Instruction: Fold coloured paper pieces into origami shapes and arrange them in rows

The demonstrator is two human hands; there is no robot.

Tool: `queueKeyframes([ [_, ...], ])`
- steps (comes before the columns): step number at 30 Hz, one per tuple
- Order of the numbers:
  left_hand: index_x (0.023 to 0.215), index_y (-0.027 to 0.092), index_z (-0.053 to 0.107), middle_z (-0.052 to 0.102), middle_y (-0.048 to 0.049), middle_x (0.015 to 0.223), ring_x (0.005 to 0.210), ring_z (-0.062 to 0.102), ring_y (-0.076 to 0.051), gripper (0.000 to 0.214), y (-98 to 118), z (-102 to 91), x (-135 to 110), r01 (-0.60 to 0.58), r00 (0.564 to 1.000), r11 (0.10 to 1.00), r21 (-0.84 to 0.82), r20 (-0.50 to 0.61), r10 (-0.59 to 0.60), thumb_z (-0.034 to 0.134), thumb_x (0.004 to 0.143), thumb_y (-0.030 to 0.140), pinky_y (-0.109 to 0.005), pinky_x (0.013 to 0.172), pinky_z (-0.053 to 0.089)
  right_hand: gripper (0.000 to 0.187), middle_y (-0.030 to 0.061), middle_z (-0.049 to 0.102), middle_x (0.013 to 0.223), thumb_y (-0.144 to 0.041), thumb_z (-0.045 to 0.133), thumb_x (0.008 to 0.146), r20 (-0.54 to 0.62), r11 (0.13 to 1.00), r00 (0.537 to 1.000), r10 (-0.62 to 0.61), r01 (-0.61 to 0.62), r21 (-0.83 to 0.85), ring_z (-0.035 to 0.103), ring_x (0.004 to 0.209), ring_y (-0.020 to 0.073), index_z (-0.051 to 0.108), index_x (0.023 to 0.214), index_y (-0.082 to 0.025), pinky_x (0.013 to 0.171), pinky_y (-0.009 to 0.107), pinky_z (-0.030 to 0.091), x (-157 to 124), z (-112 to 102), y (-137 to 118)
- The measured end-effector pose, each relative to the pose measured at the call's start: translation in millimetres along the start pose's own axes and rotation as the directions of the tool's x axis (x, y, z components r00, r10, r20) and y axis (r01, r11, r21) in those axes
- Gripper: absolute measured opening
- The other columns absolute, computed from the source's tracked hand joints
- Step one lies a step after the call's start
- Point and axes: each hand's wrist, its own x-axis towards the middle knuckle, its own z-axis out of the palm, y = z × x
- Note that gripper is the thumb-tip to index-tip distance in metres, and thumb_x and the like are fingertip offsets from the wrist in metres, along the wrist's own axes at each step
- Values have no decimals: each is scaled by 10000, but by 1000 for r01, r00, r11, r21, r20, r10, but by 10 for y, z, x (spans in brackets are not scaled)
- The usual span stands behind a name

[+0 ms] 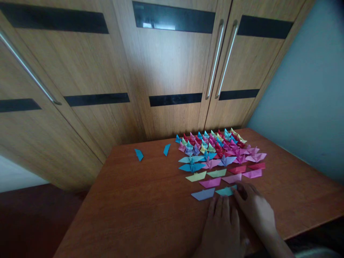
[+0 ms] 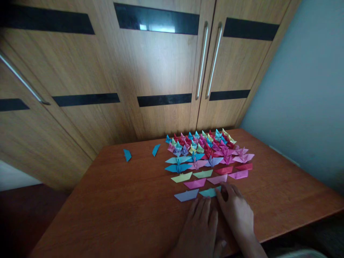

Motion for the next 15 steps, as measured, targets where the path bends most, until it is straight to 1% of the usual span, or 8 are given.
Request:
queueKeyframes([
  [4, 1401, 78, 332, 270, -206, 1483, 1367, 198, -387, 703, -2, 26, 9, 6, 1000, 1000, 0, -21, -6, 482, 861, 502, -571, 1082, 297, 355, 47, 649, 1016, -462, 401, 880, 12, 1000, 1000, 18, -18, -23, 651, 746, 213, 573, 1107, -250, 554, 281, 425, 10, -14, -27],
  [9, 1410, 90, 315, 253, -188, 1495, 1368, 208, -375, 684, -11, 38, -5, 0, 999, 1000, 5, -40, 0, 457, 876, 494, -554, 1087, 302, 363, 39, 653, 1008, -478, 398, 879, 0, 999, 1000, 9, -9, -35, 652, 729, 212, 552, 1129, -264, 538, 277, 420, 18, -19, -35],
  [13, 1398, 83, 330, 237, -187, 1501, 1369, 200, -378, 671, -35, 9, -26, -20, 999, 1000, 16, -26, 20, 420, 888, 510, -548, 1083, 309, 383, 41, 662, 967, -490, 409, 870, -27, 1000, 1000, 8, -7, 3, 652, 709, 209, 553, 1133, -251, 527, 271, 426, 6, -11, -4],
  [15, 1392, 90, 340, 257, -179, 1496, 1365, 224, -365, 650, -60, -13, -57, -45, 998, 999, 31, -32, 46, 413, 894, 501, -533, 1084, 314, 400, 49, 668, 945, -495, 410, 869, -59, 999, 998, 4, -2, 35, 651, 691, 209, 555, 1137, -237, 520, 272, 430, -5, -16, 13],
])
